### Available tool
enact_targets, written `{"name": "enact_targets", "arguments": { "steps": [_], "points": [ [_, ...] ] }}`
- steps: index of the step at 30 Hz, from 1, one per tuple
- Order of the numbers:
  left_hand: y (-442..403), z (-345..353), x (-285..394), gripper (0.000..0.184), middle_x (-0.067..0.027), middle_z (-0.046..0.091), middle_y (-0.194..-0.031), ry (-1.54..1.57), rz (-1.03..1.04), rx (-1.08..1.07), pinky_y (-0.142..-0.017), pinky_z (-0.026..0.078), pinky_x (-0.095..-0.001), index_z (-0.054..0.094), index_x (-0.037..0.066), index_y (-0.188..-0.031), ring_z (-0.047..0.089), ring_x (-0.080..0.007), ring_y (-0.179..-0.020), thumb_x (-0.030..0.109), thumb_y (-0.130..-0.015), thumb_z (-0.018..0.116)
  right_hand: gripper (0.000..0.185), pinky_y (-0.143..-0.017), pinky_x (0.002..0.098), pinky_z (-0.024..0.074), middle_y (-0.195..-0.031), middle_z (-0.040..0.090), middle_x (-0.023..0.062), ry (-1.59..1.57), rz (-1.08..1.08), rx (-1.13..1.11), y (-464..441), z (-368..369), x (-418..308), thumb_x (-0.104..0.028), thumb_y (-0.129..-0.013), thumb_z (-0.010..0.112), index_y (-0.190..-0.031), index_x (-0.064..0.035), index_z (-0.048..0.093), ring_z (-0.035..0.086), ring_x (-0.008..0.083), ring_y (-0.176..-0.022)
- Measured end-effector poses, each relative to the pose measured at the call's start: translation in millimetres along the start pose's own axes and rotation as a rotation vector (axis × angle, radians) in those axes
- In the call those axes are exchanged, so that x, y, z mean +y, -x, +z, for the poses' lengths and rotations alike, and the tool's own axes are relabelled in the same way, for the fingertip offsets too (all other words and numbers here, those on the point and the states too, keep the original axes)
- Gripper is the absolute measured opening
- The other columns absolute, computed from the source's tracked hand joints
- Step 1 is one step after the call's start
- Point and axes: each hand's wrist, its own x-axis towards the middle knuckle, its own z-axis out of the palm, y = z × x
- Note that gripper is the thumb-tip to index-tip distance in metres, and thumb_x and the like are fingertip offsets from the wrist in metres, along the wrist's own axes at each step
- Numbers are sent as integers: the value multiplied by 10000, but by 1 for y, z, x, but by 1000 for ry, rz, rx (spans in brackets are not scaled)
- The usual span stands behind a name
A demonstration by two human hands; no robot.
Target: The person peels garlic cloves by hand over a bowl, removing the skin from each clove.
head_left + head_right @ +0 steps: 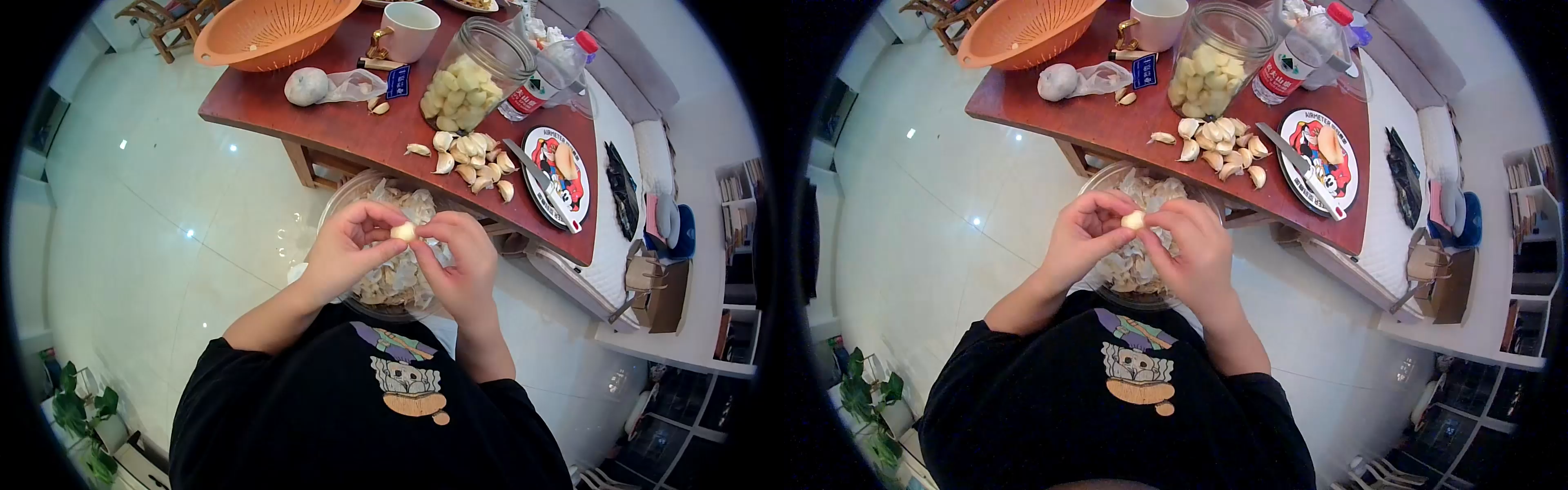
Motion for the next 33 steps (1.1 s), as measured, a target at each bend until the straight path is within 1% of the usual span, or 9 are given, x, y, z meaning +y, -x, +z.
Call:
{"name": "enact_targets", "arguments": {
  "steps": [2,7,11,14,17,20,23,26,33],
  "points": [
    [0,0,-3,264,-83,580,-1124,-136,110,8,-915,513,-290,572,7,-1067,603,-149,-1046,-62,-838,685,206,-665,358,496,-873,640,99,73,-44,25,1,3,1,-31,-707,764,-881,-45,656,619,285,-775],
    [1,2,-2,260,-82,569,-1119,-197,112,14,-919,512,-292,584,8,-1042,596,-156,-1056,-67,-820,696,197,-657,378,492,-852,628,93,150,-59,50,3,7,4,-8,-684,748,-828,-50,620,612,282,-758],
    [1,3,-3,248,-78,573,-1113,-170,113,19,-919,512,-294,588,4,-1033,602,-154,-1045,-62,-820,698,195,-669,371,493,-856,626,92,147,-31,36,4,6,5,0,-680,735,-822,-50,612,610,283,-779],
    [0,4,-2,230,-75,578,-1102,-248,151,38,-915,516,-294,602,3,-1008,609,-153,-1026,-58,-812,704,196,-679,366,494,-862,627,91,155,-31,30,4,4,4,1,-678,733,-827,-50,616,609,282,-797],
    [0,6,-2,236,-85,601,-1061,-450,234,71,-855,526,-298,618,13,-973,633,-186,-969,-58,-774,725,200,-685,364,496,-868,628,89,189,-31,17,4,3,1,-1,-674,732,-832,-51,620,608,280,-809],
    [-1,3,2,292,-103,614,-1040,-824,419,18,-832,515,-314,622,31,-967,624,-222,-980,-70,-725,750,203,-683,367,494,-869,627,86,212,-39,15,5,6,5,-4,-666,729,-830,-54,621,605,278,-808],
    [-1,6,1,301,-101,635,-1002,-852,458,32,-788,511,-320,632,43,-948,635,-244,-930,-47,-696,771,198,-672,374,482,-852,616,83,223,-35,-3,6,6,6,-8,-652,716,-810,-58,608,596,277,-790],
    [0,8,2,306,-105,636,-1012,-887,472,5,-796,516,-316,634,41,-956,639,-244,-920,-45,-698,772,187,-673,381,460,-822,597,79,230,-19,-30,6,6,7,-16,-641,692,-785,-62,582,583,278,-771],
    [1,5,-3,291,-111,629,-1043,-764,388,-13,-826,525,-315,631,25,-972,637,-227,-966,-58,-723,756,185,-695,389,432,-799,579,75,217,35,-33,7,4,8,-28,-638,666,-773,-76,550,575,281,-771]
  ]
}}
